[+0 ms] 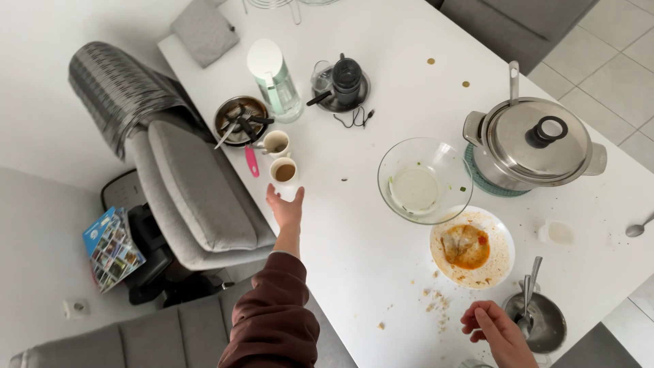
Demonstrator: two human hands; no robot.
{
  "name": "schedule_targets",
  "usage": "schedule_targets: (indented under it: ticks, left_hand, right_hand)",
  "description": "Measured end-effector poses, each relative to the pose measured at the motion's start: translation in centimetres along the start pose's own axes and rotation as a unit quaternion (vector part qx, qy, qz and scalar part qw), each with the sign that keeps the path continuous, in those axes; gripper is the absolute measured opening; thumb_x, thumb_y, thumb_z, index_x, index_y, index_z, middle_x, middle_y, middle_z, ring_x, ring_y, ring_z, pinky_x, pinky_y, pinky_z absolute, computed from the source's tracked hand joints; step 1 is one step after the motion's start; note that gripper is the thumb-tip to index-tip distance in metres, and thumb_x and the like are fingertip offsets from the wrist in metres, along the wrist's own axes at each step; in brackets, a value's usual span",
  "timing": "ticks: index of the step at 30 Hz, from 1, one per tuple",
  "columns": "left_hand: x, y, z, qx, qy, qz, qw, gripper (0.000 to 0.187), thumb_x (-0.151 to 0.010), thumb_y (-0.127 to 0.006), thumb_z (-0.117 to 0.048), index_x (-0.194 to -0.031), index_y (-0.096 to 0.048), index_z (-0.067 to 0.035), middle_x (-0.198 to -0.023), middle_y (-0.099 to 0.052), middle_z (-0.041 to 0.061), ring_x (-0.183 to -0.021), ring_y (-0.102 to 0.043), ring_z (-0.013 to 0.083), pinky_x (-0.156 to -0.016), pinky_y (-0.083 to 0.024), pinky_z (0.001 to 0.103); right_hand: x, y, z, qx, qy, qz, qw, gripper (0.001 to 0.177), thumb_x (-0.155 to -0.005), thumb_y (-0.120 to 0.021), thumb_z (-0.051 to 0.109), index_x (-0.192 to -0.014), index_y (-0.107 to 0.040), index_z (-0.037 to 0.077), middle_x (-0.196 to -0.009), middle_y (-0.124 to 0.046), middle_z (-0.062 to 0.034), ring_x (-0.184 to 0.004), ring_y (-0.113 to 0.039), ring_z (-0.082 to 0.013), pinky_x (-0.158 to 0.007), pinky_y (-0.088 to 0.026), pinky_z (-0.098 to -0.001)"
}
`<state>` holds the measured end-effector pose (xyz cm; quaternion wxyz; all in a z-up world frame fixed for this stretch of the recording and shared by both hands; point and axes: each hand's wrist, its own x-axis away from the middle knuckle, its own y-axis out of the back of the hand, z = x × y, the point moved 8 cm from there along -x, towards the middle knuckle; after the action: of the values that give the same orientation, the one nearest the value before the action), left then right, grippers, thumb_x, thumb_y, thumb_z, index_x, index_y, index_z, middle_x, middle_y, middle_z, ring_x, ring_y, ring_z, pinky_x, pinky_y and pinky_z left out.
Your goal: Clearing dirty dishes, cutlery, and cookware from a dining table and moving them to the kitchen sink.
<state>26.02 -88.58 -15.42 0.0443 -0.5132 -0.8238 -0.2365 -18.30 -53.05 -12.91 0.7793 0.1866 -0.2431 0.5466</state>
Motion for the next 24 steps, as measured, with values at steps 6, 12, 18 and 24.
schedule_targets:
  ticks: [6, 12, 18, 24]
  left_hand:
    - [-4.2, -1.2, -0.1, -0.064, -0.019, -0.008, 0.998, 0.101, -0.081, -0.083, -0.033, -0.159, -0.021, -0.016, -0.161, -0.032, 0.009, -0.145, -0.041, 0.033, -0.114, -0.041, 0.053]
    - [-6.4, -2.0, -1.2, -0.094, -0.061, -0.02, 0.994, 0.101, -0.08, -0.087, -0.031, -0.157, -0.025, -0.012, -0.158, -0.036, 0.015, -0.137, -0.046, 0.0445, -0.11, -0.044, 0.059]
    - [-5.8, -1.2, -2.0, -0.139, -0.063, -0.018, 0.988, 0.09, -0.076, -0.088, -0.032, -0.147, -0.037, -0.012, -0.148, -0.049, 0.007, -0.124, -0.059, 0.0334, -0.1, -0.053, 0.051]
    - [-1.3, -0.8, -4.5, -0.149, -0.104, 0.052, 0.982, 0.089, -0.074, -0.089, -0.03, -0.147, -0.041, -0.016, -0.14, -0.059, 0.007, -0.124, -0.061, 0.0315, -0.105, -0.049, 0.045]
  right_hand:
    - [-1.2, 1.8, -3.4, -0.008, -0.024, -0.05, 0.998, 0.03, -0.107, -0.052, 0.016, -0.108, -0.07, -0.009, -0.091, -0.074, -0.0261, -0.076, -0.069, -0.0379, -0.066, -0.053, -0.0453]
    - [-1.5, 1.3, -2.8, 0.002, -0.039, -0.09, 0.995, 0.03, -0.107, -0.053, 0.014, -0.103, -0.072, -0.009, -0.091, -0.076, -0.0231, -0.075, -0.069, -0.0353, -0.067, -0.054, -0.0444]
    - [-2.3, -0.3, -2.2, 0.004, -0.029, -0.033, 0.999, 0.031, -0.105, -0.053, 0.019, -0.098, -0.071, -0.006, -0.087, -0.073, -0.0197, -0.073, -0.067, -0.0324, -0.066, -0.053, -0.042]
    - [-2.2, -5.2, 4.7, 0.073, 0.044, -0.002, 0.996, 0.03, -0.104, -0.053, 0.018, -0.093, -0.072, -0.002, -0.084, -0.075, -0.0155, -0.071, -0.069, -0.0253, -0.065, -0.054, -0.0359]
